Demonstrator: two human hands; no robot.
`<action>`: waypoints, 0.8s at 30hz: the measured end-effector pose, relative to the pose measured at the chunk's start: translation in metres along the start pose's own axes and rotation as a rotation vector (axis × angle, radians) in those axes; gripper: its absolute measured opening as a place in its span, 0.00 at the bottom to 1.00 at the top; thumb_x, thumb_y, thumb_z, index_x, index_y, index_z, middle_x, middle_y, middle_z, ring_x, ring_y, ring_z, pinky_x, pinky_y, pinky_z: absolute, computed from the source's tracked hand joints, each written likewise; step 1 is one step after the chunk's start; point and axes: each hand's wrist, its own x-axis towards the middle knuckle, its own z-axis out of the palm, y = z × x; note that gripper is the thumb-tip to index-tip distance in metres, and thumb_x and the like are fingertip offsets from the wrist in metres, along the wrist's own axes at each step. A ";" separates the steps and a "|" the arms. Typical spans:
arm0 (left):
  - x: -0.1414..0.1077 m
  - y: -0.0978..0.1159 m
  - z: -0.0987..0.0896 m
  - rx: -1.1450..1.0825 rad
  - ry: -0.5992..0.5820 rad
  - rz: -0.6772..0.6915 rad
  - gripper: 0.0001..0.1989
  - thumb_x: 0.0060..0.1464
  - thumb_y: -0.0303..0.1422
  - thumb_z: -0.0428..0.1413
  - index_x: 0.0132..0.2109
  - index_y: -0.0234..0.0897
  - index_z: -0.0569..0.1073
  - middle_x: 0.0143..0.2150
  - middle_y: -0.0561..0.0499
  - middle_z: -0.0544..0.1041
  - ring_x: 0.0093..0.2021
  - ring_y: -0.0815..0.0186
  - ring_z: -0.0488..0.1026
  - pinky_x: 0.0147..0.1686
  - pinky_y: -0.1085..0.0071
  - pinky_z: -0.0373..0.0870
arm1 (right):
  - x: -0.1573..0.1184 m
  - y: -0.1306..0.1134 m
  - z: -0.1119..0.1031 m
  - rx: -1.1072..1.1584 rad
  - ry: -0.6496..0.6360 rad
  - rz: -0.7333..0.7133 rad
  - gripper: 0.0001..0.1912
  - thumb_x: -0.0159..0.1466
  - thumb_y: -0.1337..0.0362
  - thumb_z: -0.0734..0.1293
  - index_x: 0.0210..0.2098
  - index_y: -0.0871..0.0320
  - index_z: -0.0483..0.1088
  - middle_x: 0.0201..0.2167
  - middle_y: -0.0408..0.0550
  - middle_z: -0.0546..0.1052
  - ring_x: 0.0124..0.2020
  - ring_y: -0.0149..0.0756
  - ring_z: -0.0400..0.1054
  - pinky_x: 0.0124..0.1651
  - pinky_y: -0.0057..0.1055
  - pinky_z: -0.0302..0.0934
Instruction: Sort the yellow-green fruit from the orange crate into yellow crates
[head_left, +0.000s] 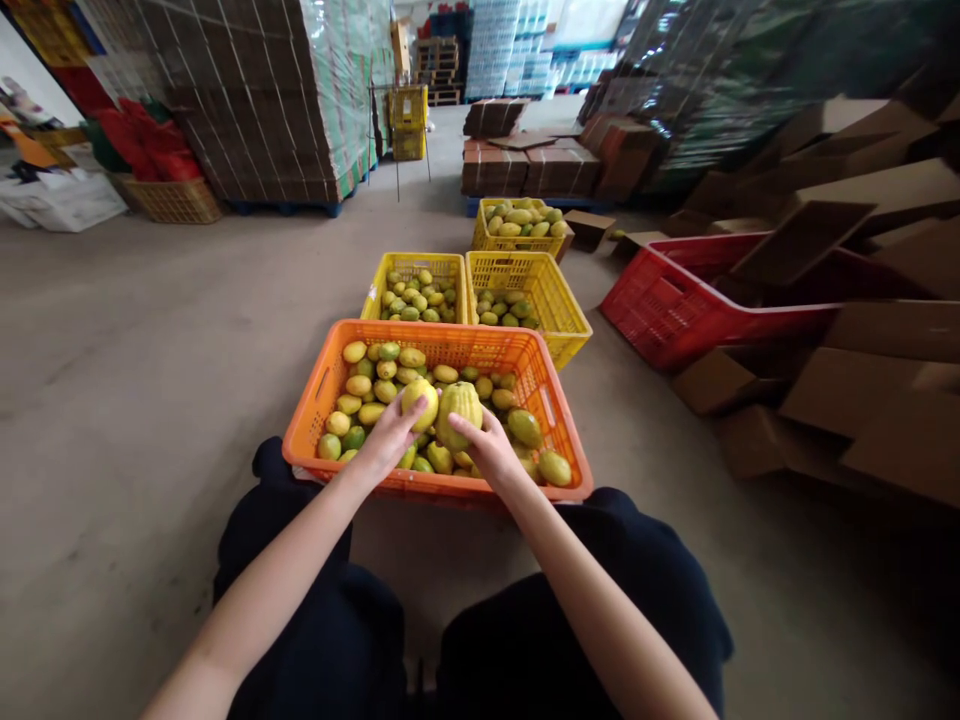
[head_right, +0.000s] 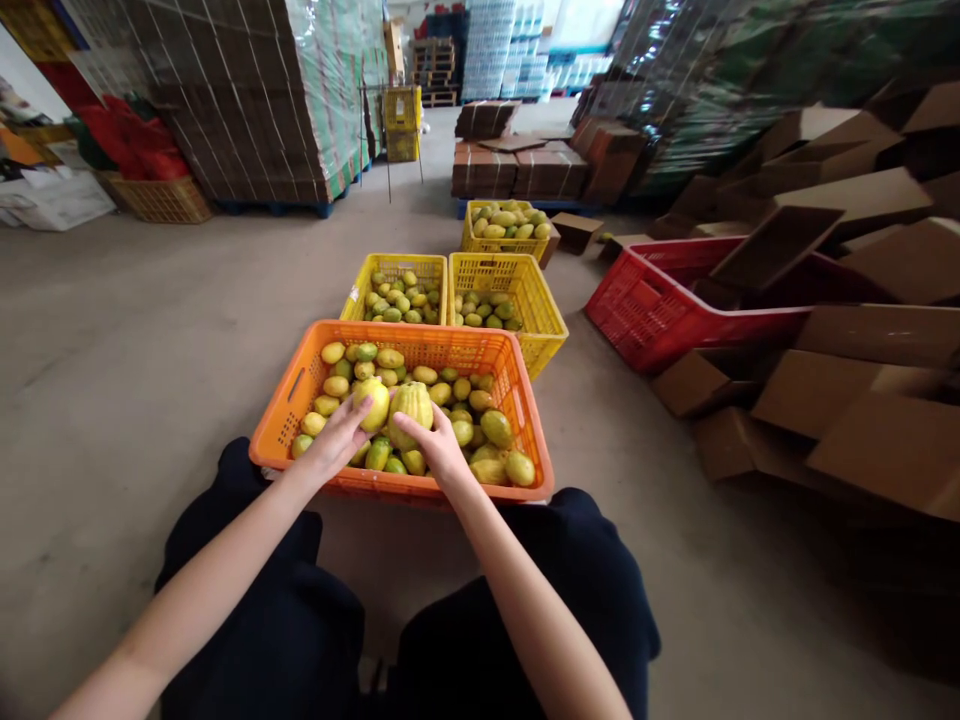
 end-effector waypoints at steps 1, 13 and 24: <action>0.000 -0.002 0.000 -0.011 -0.002 0.010 0.22 0.43 0.38 0.70 0.45 0.37 0.76 0.49 0.45 0.79 0.58 0.56 0.72 0.56 0.64 0.69 | 0.000 0.003 0.001 -0.009 0.011 -0.009 0.30 0.44 0.59 0.80 0.46 0.53 0.73 0.36 0.44 0.80 0.36 0.41 0.74 0.35 0.33 0.70; 0.013 -0.011 -0.002 -0.062 0.079 -0.033 0.17 0.48 0.41 0.66 0.42 0.38 0.73 0.44 0.49 0.78 0.51 0.60 0.74 0.47 0.69 0.73 | 0.007 0.001 0.004 0.128 0.124 0.146 0.15 0.53 0.52 0.71 0.34 0.53 0.69 0.32 0.42 0.77 0.39 0.41 0.73 0.34 0.32 0.68; 0.010 0.008 -0.005 -0.121 0.029 -0.152 0.24 0.58 0.43 0.55 0.57 0.34 0.72 0.46 0.42 0.80 0.46 0.55 0.78 0.45 0.60 0.75 | 0.006 -0.019 -0.004 0.298 0.045 0.262 0.20 0.55 0.57 0.63 0.45 0.57 0.74 0.31 0.50 0.81 0.38 0.50 0.77 0.35 0.42 0.73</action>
